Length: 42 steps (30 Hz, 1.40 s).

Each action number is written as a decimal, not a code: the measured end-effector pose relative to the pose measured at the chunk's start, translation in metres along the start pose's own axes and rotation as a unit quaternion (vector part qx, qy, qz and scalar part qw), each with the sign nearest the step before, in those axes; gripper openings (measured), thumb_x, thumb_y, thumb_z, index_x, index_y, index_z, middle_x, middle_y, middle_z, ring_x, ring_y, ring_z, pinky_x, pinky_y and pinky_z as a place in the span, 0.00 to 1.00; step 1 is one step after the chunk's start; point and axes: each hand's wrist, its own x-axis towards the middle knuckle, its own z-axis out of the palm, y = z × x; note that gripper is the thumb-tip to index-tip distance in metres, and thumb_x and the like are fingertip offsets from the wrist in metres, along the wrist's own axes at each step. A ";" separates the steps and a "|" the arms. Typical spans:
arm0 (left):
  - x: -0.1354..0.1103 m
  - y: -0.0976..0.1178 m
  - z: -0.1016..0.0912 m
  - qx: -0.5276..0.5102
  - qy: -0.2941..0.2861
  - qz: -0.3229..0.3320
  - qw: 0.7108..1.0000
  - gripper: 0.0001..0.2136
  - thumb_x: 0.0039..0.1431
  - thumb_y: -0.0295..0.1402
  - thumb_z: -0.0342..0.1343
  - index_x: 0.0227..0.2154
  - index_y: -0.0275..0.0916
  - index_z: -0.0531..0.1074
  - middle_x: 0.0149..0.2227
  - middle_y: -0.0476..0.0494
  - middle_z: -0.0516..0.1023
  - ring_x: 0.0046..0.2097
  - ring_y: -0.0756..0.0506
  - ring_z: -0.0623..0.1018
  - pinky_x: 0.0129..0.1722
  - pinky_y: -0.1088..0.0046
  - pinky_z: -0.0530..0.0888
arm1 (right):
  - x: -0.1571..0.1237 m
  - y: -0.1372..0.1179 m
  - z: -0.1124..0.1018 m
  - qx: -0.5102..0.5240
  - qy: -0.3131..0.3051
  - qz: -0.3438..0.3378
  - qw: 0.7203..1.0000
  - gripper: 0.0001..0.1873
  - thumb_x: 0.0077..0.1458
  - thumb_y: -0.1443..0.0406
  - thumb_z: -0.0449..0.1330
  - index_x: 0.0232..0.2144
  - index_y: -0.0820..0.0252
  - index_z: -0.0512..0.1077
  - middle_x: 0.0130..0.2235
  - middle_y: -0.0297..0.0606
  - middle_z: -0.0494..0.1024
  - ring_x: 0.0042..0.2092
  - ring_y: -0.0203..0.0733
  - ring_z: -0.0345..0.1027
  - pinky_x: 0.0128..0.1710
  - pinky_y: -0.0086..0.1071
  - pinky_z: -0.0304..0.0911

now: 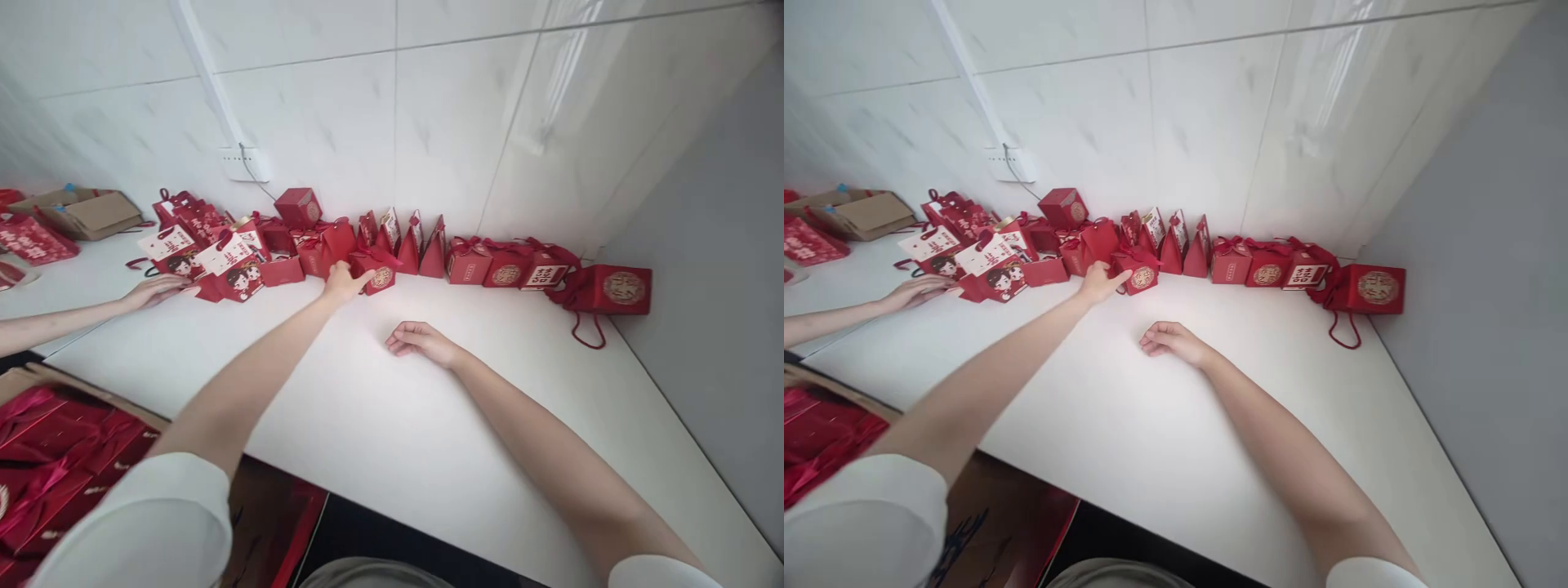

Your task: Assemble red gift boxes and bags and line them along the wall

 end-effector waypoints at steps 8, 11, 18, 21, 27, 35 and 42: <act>-0.011 -0.031 0.054 -0.073 0.219 0.022 0.973 0.28 0.62 0.47 0.52 0.59 0.34 0.61 0.56 0.29 0.63 0.61 0.36 0.64 0.63 0.58 0.60 | 0.008 -0.005 -0.001 0.001 -0.011 0.006 1.000 0.19 0.47 0.50 0.69 0.32 0.60 0.76 0.39 0.40 0.79 0.39 0.39 0.74 0.42 0.35 0.71; -0.007 -0.039 0.052 -0.049 0.234 0.043 0.970 0.24 0.62 0.44 0.52 0.58 0.40 0.65 0.60 0.33 0.59 0.64 0.37 0.60 0.65 0.57 0.55 | 0.010 -0.006 -0.002 0.006 -0.016 0.008 1.000 0.18 0.47 0.51 0.69 0.31 0.60 0.76 0.39 0.40 0.79 0.39 0.39 0.74 0.42 0.36 0.71; 0.018 -0.062 0.050 -0.058 0.201 0.006 0.978 0.21 0.62 0.45 0.51 0.56 0.45 0.71 0.69 0.39 0.46 0.70 0.34 0.47 0.68 0.51 0.47 | 0.009 -0.005 -0.002 0.003 -0.013 -0.001 1.000 0.16 0.49 0.52 0.68 0.31 0.59 0.76 0.39 0.39 0.79 0.39 0.39 0.74 0.41 0.34 0.71; 0.024 -0.070 0.046 -0.063 0.179 0.025 0.981 0.21 0.61 0.44 0.53 0.55 0.44 0.71 0.69 0.39 0.47 0.71 0.35 0.45 0.68 0.52 0.46 | 0.009 -0.004 -0.002 -0.001 -0.010 -0.001 1.000 0.17 0.49 0.52 0.68 0.31 0.60 0.76 0.39 0.39 0.79 0.39 0.39 0.74 0.41 0.34 0.71; 0.026 -0.076 0.027 -0.080 0.268 -0.010 0.960 0.23 0.59 0.45 0.55 0.51 0.35 0.65 0.54 0.31 0.65 0.60 0.37 0.65 0.62 0.55 0.62 | 0.009 -0.002 -0.003 -0.002 -0.008 0.000 1.000 0.18 0.47 0.52 0.69 0.32 0.60 0.76 0.38 0.39 0.79 0.39 0.39 0.74 0.40 0.34 0.71; 0.030 -0.064 0.008 -0.015 0.155 -0.034 0.987 0.31 0.49 0.40 0.65 0.55 0.36 0.61 0.56 0.35 0.68 0.57 0.41 0.71 0.60 0.66 0.65 | 0.009 -0.003 -0.003 -0.003 -0.007 0.005 1.000 0.19 0.47 0.52 0.69 0.32 0.61 0.75 0.38 0.40 0.79 0.39 0.39 0.74 0.41 0.34 0.71; 0.029 -0.045 -0.060 0.022 0.022 -0.141 0.990 0.26 0.39 0.36 0.70 0.43 0.32 0.70 0.42 0.35 0.78 0.45 0.38 0.78 0.44 0.64 0.75 | 0.007 -0.005 -0.002 -0.007 -0.006 0.010 1.000 0.21 0.47 0.52 0.69 0.33 0.64 0.75 0.39 0.42 0.79 0.38 0.38 0.74 0.41 0.34 0.71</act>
